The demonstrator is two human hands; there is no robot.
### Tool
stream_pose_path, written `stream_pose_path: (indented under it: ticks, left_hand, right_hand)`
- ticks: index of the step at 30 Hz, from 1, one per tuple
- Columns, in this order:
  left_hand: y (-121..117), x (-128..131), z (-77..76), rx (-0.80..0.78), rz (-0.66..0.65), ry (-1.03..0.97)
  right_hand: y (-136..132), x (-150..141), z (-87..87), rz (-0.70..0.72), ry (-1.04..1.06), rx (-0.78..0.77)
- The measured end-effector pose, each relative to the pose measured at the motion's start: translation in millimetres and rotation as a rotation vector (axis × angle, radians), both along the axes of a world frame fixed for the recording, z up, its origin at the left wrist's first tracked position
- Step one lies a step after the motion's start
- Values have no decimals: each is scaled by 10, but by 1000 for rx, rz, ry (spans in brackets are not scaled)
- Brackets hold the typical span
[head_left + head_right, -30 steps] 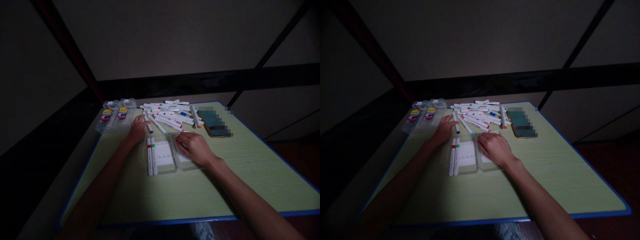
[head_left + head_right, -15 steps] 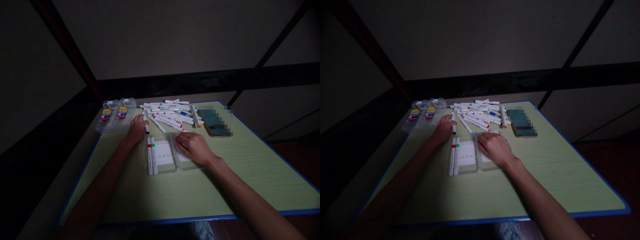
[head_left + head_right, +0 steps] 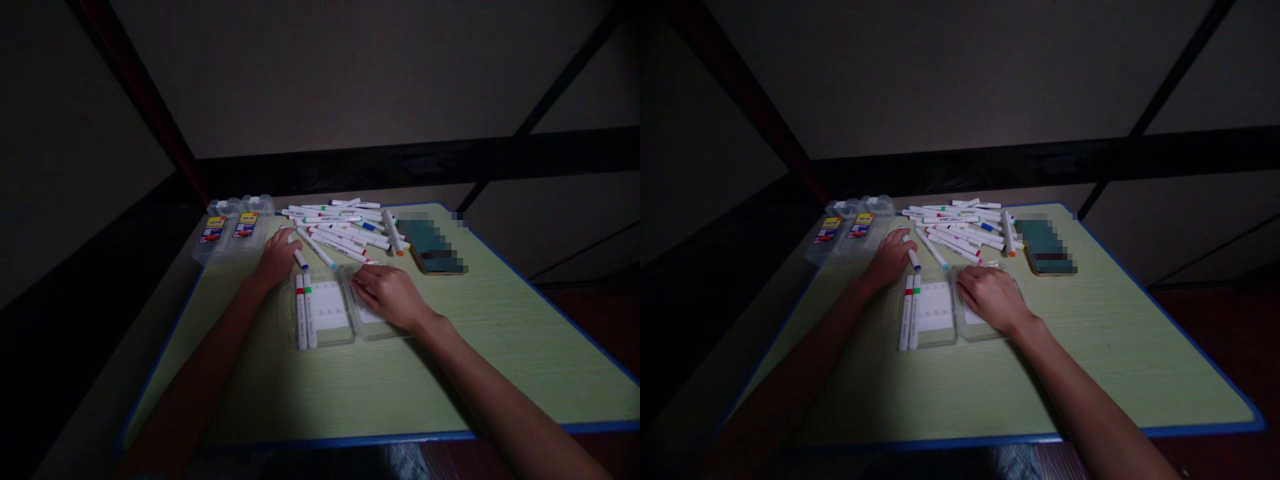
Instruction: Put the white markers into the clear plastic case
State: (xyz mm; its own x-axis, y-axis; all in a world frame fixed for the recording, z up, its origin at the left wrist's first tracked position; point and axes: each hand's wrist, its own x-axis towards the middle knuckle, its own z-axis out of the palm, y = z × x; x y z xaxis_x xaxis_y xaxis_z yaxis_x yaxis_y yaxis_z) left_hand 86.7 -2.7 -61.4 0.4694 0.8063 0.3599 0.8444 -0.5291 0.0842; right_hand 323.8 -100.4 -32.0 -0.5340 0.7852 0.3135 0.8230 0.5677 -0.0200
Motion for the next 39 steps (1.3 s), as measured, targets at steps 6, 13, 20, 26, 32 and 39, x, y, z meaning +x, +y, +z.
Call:
stream_pose_path:
  ticks: [6, 13, 20, 26, 32, 39]
  left_hand:
    - [-33, 13, 52, 29, 2, 12]
    - [-63, 41, 111, 85, -28, -74]
    - [-76, 90, 207, 196, -82, -148]
    - [-139, 176, 361, 213, -210, -122]
    - [-291, 327, 547, 121, -268, -66]
    - [-417, 469, 687, -106, -352, -225]
  right_hand:
    - [-3, -1, -6, -2, -14, -9]
    - [-1, 1, -4, -1, -17, -7]
    - [2, -8, -4, 17, 2, -13]
    - [-2, -15, 8, 23, -3, -12]
    - [-2, -12, -3, 33, -1, 7]
    - [-4, -25, -10, 62, 30, 43]
